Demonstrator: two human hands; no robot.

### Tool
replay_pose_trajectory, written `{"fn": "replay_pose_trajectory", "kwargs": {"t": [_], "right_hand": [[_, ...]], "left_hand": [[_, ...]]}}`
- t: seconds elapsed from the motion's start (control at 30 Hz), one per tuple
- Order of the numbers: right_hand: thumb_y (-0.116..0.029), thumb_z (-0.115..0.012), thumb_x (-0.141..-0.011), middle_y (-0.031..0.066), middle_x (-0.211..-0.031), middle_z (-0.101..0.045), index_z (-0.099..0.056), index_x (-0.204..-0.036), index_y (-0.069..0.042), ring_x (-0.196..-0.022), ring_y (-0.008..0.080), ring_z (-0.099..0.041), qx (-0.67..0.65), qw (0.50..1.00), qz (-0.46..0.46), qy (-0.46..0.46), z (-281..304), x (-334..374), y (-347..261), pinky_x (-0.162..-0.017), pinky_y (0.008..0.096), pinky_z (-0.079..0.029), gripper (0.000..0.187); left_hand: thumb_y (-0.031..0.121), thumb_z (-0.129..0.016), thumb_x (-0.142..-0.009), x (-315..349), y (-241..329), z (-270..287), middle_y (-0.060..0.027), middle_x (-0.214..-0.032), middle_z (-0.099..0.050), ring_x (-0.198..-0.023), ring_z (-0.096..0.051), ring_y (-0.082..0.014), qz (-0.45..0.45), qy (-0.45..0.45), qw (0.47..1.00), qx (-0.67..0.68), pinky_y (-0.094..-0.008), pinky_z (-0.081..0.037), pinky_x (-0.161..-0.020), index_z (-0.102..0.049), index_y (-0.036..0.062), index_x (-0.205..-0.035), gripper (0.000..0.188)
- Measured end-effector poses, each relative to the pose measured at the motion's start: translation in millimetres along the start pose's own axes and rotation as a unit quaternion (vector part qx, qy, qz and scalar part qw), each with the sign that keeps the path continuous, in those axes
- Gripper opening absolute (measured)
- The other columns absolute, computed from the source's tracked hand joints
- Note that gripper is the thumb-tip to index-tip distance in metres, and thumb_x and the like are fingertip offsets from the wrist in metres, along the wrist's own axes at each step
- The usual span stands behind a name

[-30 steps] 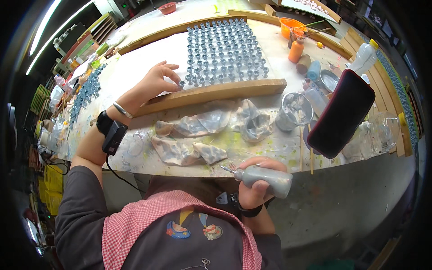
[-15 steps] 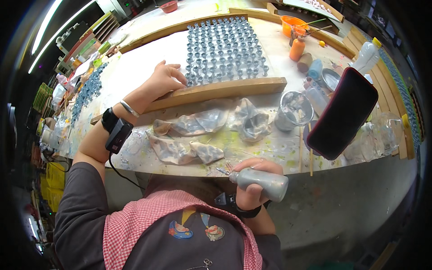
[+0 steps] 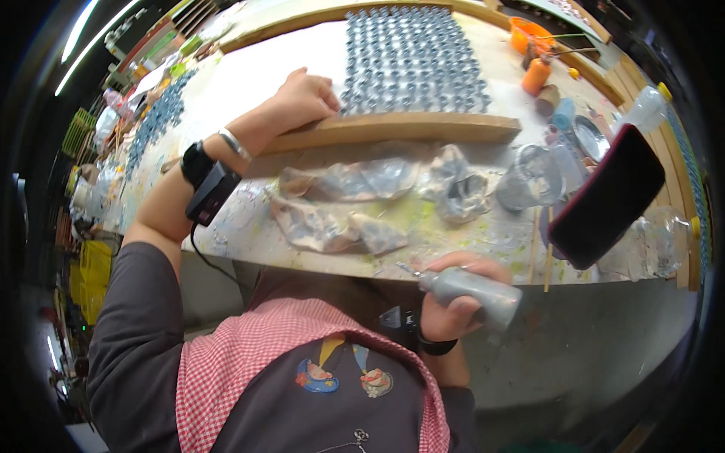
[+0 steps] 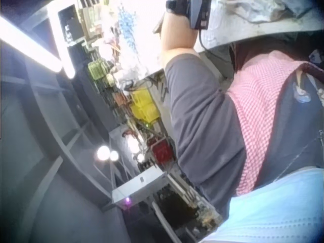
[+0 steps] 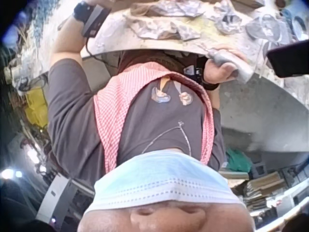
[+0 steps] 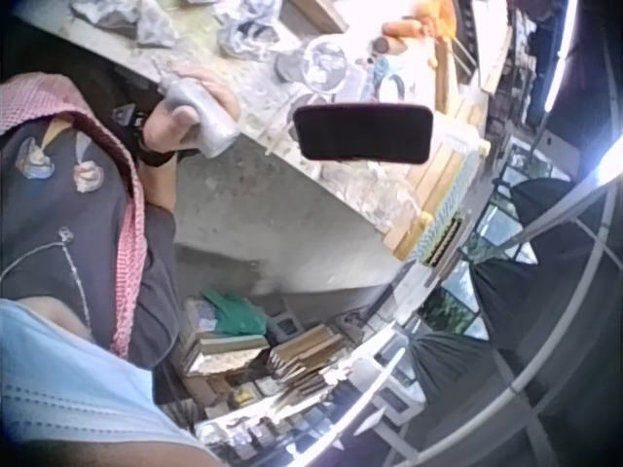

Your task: Applying glue or adhesive to small plastic components and arranging them on an assembly board.

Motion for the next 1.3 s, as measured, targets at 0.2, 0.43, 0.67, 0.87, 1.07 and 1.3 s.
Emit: {"fn": "replay_pose_trajectory", "kwargs": {"t": [0.2,0.43,0.67,0.87,1.07,1.3], "right_hand": [[-0.046,-0.046,-0.084,0.0174,-0.067,-0.050,-0.038,-0.097,0.001,-0.047,0.0172,-0.046,-0.019,0.999,-0.035,-0.027,-7.0,1.9,2.4,-0.040,0.0212,-0.037,0.049],[-0.045,-0.045,-0.083,0.0152,-0.067,-0.047,-0.038,-0.097,0.000,-0.052,0.0184,-0.047,0.021,0.999,-0.006,0.023,6.7,0.9,8.3,-0.041,0.0231,-0.039,0.048],[-0.046,-0.045,-0.083,0.0161,-0.064,-0.049,-0.037,-0.095,-0.002,-0.044,0.0166,-0.044,0.020,0.999,-0.035,-0.014,-25.4,5.5,-7.4,-0.036,0.0218,-0.036,0.047],[-0.047,-0.047,-0.082,0.0166,-0.063,-0.050,-0.036,-0.095,-0.001,-0.041,0.0160,-0.042,0.033,0.999,-0.021,-0.035,-43.9,19.2,-2.0,-0.036,0.0208,-0.036,0.048],[-0.045,-0.050,-0.081,0.0134,-0.069,-0.047,-0.037,-0.089,0.001,-0.046,0.0186,-0.048,0.024,0.998,-0.029,-0.040,-49.3,25.5,-1.9,-0.038,0.0230,-0.038,0.048],[-0.045,-0.051,-0.081,0.0093,-0.078,-0.043,-0.038,-0.085,0.001,-0.052,0.0206,-0.053,0.036,0.998,-0.017,-0.042,-63.1,35.1,1.8,-0.043,0.0271,-0.039,0.048]], "left_hand": [[0.019,-0.067,-0.060,48.9,-2.2,60.4,-0.0100,-0.080,-0.063,-0.087,-0.053,-0.0255,-0.114,0.042,0.992,-0.022,-0.0336,-0.042,-0.076,-0.069,0.0092,-0.073,0.016],[0.007,-0.064,-0.064,166.8,-16.2,91.0,-0.0142,-0.085,-0.060,-0.083,-0.057,-0.0252,0.128,-0.006,0.990,-0.066,-0.0315,-0.043,-0.072,-0.063,0.0008,-0.076,0.014],[0.005,-0.060,-0.067,205.6,-42.1,73.4,-0.0139,-0.081,-0.056,-0.080,-0.053,-0.0309,0.064,0.191,0.959,-0.200,-0.0377,-0.042,-0.073,-0.058,-0.0003,-0.086,0.019],[-0.005,-0.053,-0.069,208.0,-43.4,58.9,-0.0112,-0.078,-0.056,-0.075,-0.053,-0.0279,-0.018,0.234,0.961,-0.149,-0.0358,-0.042,-0.070,-0.059,-0.0002,-0.080,0.013],[-0.006,-0.055,-0.068,203.1,-40.7,59.9,-0.0143,-0.090,-0.058,-0.083,-0.054,-0.0301,-0.011,0.196,0.978,-0.070,-0.0346,-0.043,-0.074,-0.059,-0.0012,-0.087,0.020],[-0.008,-0.052,-0.069,202.8,-9.9,59.2,-0.0135,-0.086,-0.056,-0.077,-0.055,-0.0272,-0.031,0.191,0.974,0.116,-0.0330,-0.045,-0.068,-0.058,-0.0013,-0.090,0.023]]}}
Point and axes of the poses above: each hand's wrist, its own x-axis away from the middle knuckle, its own z-axis out of the back of the hand, y = z × x, the point moved 6 cm from there along -x, towards the middle knuckle
